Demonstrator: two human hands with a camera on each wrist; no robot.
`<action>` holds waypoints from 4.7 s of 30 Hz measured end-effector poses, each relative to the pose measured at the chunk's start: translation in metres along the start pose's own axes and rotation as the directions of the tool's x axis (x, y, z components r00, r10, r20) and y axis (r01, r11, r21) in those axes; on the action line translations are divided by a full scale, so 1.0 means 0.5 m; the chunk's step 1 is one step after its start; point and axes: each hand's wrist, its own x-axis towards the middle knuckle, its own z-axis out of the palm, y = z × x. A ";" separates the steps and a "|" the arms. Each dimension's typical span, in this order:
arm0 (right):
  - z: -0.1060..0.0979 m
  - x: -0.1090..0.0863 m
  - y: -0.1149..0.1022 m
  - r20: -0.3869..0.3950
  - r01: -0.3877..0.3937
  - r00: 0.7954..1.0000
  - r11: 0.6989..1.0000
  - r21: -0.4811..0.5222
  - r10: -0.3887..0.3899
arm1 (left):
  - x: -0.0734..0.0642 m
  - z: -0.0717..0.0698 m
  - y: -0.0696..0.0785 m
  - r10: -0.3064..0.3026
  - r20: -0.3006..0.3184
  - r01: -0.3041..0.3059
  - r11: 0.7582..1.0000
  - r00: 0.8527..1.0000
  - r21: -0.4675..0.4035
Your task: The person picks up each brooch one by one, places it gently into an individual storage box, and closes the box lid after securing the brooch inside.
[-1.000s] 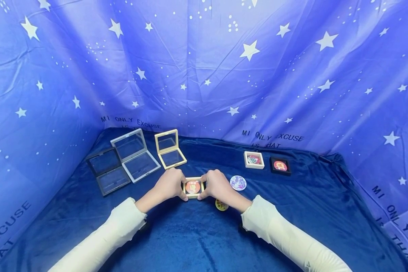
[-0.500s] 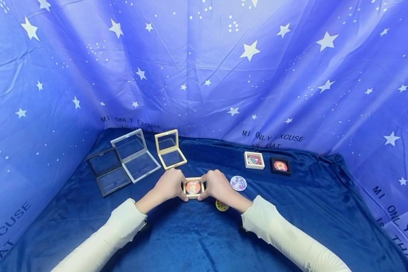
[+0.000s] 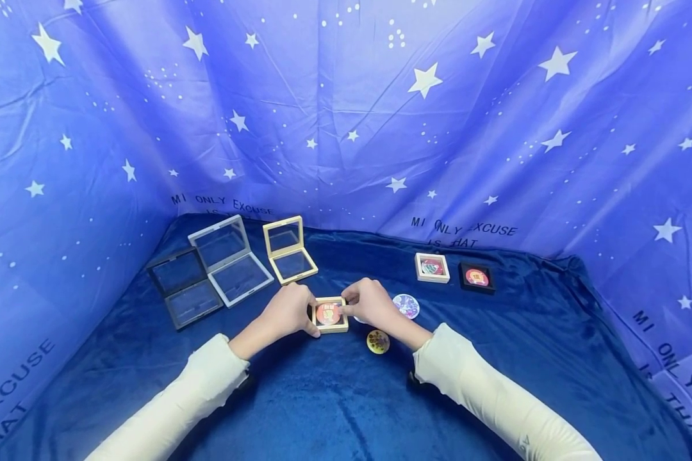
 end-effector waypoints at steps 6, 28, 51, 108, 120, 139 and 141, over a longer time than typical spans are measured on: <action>0.001 -0.002 -0.007 -0.030 -0.136 0.990 0.990 0.038 0.137 | -0.001 0.002 0.001 -0.010 -0.019 0.009 1.000 1.000 -0.006; 0.027 0.002 -0.018 -0.026 -0.255 0.966 0.966 0.030 0.256 | -0.006 0.003 0.001 -0.027 -0.025 0.027 1.000 0.999 -0.002; 0.027 0.005 -0.011 -0.037 -0.239 0.970 0.971 0.009 0.239 | -0.004 0.001 -0.012 0.028 -0.055 -0.031 0.998 0.998 -0.049; -0.222 0.119 0.079 -0.238 -0.426 0.880 0.905 -0.007 0.412 | -0.180 -0.237 -0.266 -0.359 -0.681 0.359 0.921 0.638 -0.149; -0.220 0.154 0.112 -0.228 -0.538 0.825 0.842 -0.044 0.516 | -0.198 -0.235 -0.310 -0.391 -0.566 0.397 0.910 0.726 -0.120; -0.197 0.174 0.156 -0.199 -0.625 0.775 0.776 -0.089 0.601 | -0.204 -0.236 -0.310 -0.423 -0.570 0.420 0.896 0.705 -0.145; -0.194 0.174 0.160 -0.193 -0.617 0.781 0.781 -0.093 0.594 | -0.206 -0.238 -0.307 -0.423 -0.570 0.418 0.896 0.704 -0.148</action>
